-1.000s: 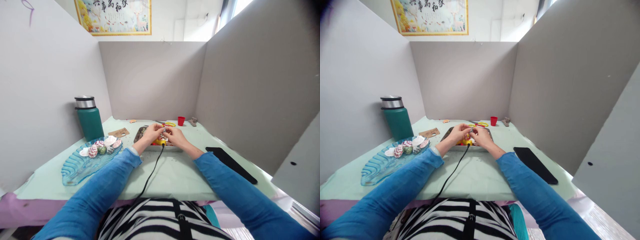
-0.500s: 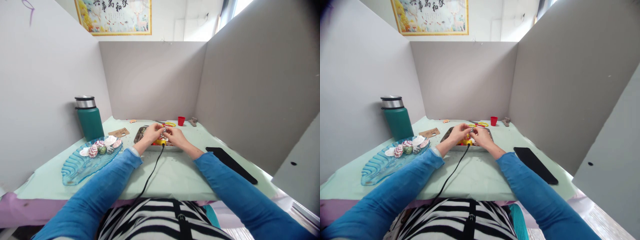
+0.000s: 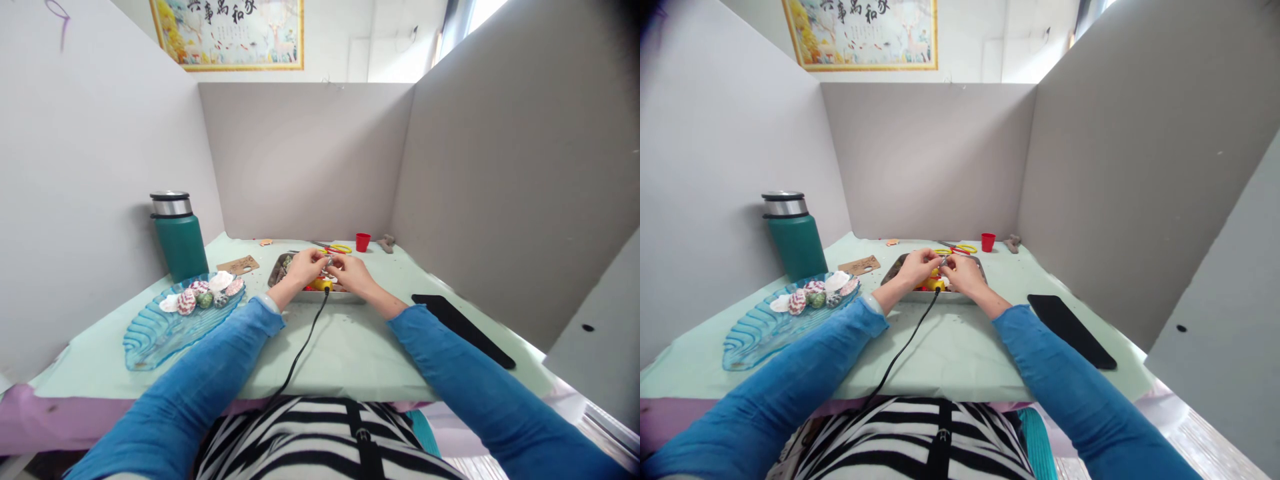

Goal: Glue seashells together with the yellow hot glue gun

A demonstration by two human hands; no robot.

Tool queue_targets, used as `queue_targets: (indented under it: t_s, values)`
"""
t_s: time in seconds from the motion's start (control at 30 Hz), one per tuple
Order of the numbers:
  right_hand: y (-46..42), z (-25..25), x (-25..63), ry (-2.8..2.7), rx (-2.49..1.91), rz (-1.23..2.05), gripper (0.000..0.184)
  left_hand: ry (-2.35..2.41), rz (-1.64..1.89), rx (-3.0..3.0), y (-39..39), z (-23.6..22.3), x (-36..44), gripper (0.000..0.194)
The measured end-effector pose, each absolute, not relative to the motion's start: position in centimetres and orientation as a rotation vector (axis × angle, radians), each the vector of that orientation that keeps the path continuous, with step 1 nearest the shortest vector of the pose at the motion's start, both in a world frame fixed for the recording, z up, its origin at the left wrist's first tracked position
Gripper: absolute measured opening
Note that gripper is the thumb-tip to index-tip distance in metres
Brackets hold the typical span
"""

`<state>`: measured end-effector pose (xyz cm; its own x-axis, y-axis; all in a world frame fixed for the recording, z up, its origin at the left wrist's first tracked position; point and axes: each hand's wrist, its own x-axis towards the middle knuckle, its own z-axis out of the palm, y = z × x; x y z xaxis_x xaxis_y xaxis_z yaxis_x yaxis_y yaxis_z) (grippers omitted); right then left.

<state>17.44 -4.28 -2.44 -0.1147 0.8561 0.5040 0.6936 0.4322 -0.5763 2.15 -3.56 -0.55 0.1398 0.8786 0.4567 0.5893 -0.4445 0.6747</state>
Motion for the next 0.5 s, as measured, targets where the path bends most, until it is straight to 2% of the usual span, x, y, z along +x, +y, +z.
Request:
queue_targets:
  t_s: [0.5]
  values:
    - [-4.31,-2.37,17.49,-1.875,-1.346,0.244,0.018,1.416,1.170,2.096,-3.36,-0.62,2.08,0.016]
